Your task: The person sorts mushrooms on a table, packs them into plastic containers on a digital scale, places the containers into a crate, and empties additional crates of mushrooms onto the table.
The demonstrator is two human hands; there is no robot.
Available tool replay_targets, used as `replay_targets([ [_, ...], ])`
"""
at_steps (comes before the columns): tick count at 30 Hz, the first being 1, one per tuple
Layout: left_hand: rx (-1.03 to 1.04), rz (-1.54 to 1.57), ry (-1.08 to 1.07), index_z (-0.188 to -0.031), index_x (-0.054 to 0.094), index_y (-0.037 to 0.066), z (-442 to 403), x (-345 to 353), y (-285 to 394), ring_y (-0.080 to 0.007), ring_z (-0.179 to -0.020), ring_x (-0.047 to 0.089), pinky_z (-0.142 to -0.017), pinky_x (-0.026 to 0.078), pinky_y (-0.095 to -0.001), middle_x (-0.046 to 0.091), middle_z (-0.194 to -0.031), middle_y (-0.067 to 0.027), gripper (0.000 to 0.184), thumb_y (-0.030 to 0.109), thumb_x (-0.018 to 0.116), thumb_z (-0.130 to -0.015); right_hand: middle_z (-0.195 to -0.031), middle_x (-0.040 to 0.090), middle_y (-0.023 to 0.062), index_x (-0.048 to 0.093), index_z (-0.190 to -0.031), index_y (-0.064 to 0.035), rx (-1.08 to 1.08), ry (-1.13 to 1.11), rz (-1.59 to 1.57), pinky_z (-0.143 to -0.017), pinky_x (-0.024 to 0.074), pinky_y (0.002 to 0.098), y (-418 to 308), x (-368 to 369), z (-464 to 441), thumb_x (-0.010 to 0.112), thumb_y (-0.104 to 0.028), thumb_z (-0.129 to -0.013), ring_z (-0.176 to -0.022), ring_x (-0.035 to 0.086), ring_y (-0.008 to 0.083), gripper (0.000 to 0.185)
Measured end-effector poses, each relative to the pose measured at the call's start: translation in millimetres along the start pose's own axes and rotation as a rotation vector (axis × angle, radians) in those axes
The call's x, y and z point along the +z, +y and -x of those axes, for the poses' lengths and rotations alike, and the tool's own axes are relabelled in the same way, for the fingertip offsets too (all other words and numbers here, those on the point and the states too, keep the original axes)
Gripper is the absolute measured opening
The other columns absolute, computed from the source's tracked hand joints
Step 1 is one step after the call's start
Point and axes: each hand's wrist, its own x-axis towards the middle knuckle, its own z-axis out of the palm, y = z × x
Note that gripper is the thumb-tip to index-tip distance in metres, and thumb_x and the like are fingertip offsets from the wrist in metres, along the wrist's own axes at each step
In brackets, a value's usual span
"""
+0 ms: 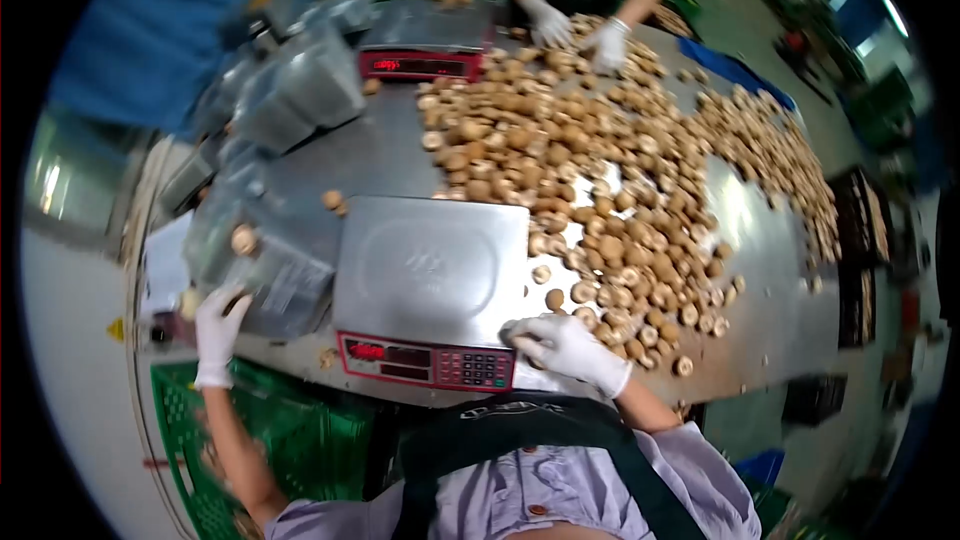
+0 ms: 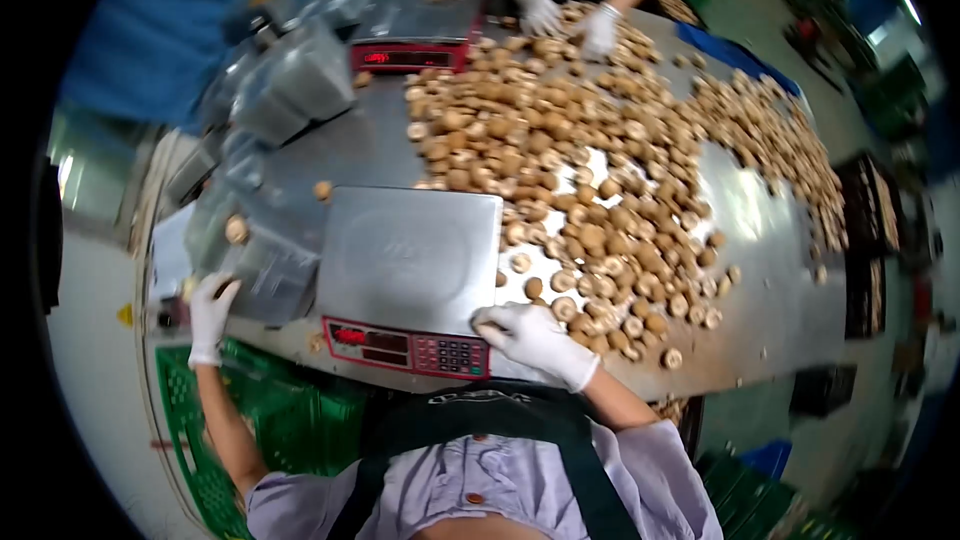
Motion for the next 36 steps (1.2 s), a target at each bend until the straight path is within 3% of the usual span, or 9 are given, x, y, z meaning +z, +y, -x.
replay_targets([
  [10,-0.079,-0.128,-0.162,-0.094,0.063,-0.006,-12,-9,-10,-0.0277,-0.085,0.061,-0.079,0.045,-0.0321,0.064,-0.090,-0.0156,0.018,0.008,0.057,-0.085,-0.079,0.064,0.0148,0.064,-0.092,-0.0078,-0.029,0.004,-0.050,-0.070,0.0499,0.0405,7,28,23,0.055,-0.024,-0.088,-0.074,0.063,0.0327,0.019],
  [18,-0.109,-0.140,-0.125,-0.098,0.063,-0.006,-10,-6,-10,-0.0297,-0.087,0.062,-0.082,0.045,-0.0335,0.066,-0.093,-0.0178,0.020,0.008,0.059,-0.084,-0.081,0.064,0.0132,0.062,-0.096,-0.0093,-0.007,-0.053,0.000,-0.070,0.0497,0.0400,5,26,25,0.052,-0.028,-0.089,-0.077,0.063,0.0320,0.022],
  [27,0.086,-0.269,-0.144,-0.107,0.061,-0.003,-4,-7,-19,-0.0330,-0.094,0.061,-0.085,0.046,-0.0360,0.064,-0.102,-0.0196,0.023,0.002,0.053,-0.086,-0.077,0.063,0.0171,0.062,-0.095,-0.0082,-0.005,-0.064,0.008,-0.070,0.0490,0.0424,13,24,30,0.052,-0.028,-0.089,-0.075,0.062,0.0345,0.023],
  [31,0.063,-0.232,-0.138,-0.109,0.060,-0.004,-3,-7,-21,-0.0316,-0.097,0.061,-0.086,0.046,-0.0344,0.064,-0.104,-0.0204,0.023,0.001,0.051,-0.089,-0.077,0.063,0.0169,0.062,-0.095,-0.0083,-0.005,-0.062,0.022,-0.070,0.0489,0.0426,14,23,32,0.052,-0.028,-0.089,-0.075,0.062,0.0346,0.023],
  [34,0.037,-0.203,-0.080,-0.109,0.060,-0.004,-4,1,-23,-0.0317,-0.097,0.061,-0.086,0.046,-0.0349,0.064,-0.104,-0.0204,0.023,0.000,0.051,-0.088,-0.078,0.063,0.0167,0.062,-0.095,-0.0084,-0.015,-0.074,0.002,-0.070,0.0490,0.0425,17,24,33,0.052,-0.028,-0.089,-0.076,0.062,0.0346,0.023],
  [36,0.021,-0.359,0.001,-0.110,0.058,-0.004,-9,9,-21,-0.0316,-0.096,0.060,-0.085,0.046,-0.0334,0.063,-0.105,-0.0199,0.025,-0.003,0.048,-0.087,-0.078,0.063,0.0165,0.062,-0.095,-0.0087,-0.028,-0.082,-0.002,-0.070,0.0490,0.0424,19,24,34,0.052,-0.028,-0.089,-0.076,0.062,0.0346,0.022],
])
